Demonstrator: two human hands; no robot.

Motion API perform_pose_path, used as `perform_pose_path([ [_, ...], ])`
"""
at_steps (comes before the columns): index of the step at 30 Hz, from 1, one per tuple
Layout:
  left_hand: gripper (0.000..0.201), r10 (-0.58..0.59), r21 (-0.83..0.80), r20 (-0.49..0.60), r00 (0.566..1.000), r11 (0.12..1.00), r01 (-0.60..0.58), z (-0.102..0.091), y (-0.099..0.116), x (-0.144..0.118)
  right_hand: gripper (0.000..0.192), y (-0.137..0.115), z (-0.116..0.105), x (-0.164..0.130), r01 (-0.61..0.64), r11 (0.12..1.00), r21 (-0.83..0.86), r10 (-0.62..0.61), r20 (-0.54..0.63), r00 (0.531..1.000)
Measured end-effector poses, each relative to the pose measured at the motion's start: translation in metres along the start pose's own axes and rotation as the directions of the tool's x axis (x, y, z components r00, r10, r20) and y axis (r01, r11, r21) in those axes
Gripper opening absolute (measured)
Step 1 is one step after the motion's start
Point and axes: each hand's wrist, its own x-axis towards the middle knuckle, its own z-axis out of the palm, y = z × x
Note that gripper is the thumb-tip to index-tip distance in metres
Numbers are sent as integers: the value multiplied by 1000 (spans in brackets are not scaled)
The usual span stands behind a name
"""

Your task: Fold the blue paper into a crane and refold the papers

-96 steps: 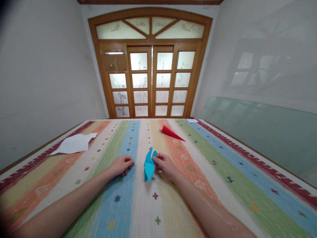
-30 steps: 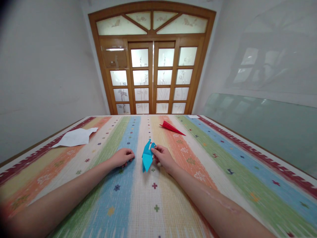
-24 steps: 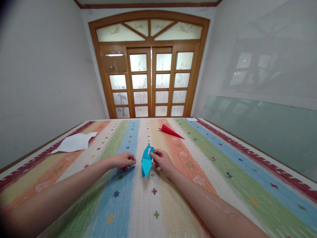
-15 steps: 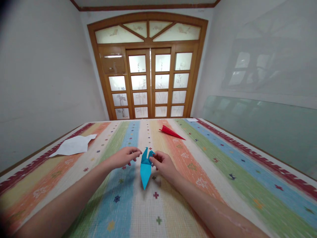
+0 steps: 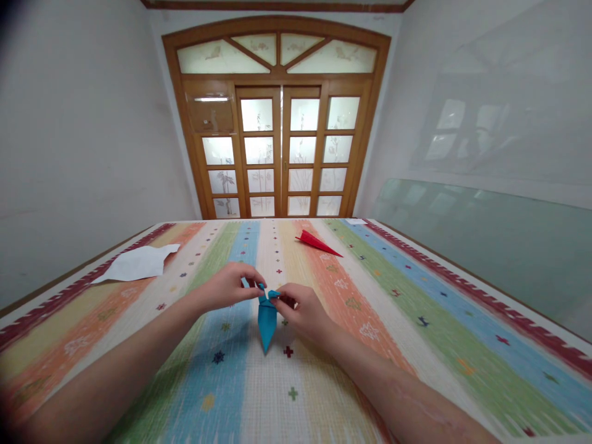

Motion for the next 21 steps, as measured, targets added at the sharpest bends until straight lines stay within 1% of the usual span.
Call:
perform_pose_path([
  [3,12,2,76,-1,1000,997,-2,8,-2,2,16,2,1,-1,16,1000,-25,-16,12,1000],
  [6,13,7,83,-2,1000,997,-7,12,-2,2,14,3,1,-1,30,998,-55,-29,15,999],
  [9,12,26,96,-8,1000,995,-25,12,0,2,13,3,0,-1,36,996,-83,-36,3,999],
  [12,12,40,117,-39,998,992,-35,9,1,1,12,3,-1,-1,16,997,-72,-20,-59,998],
  [15,12,24,112,-84,996,994,-14,4,-2,2,14,4,-3,0,-22,999,-26,19,-133,991],
  [21,16,-41,56,-151,988,997,50,-9,-19,4,20,14,-3,2,-76,996,48,84,-202,976],
])
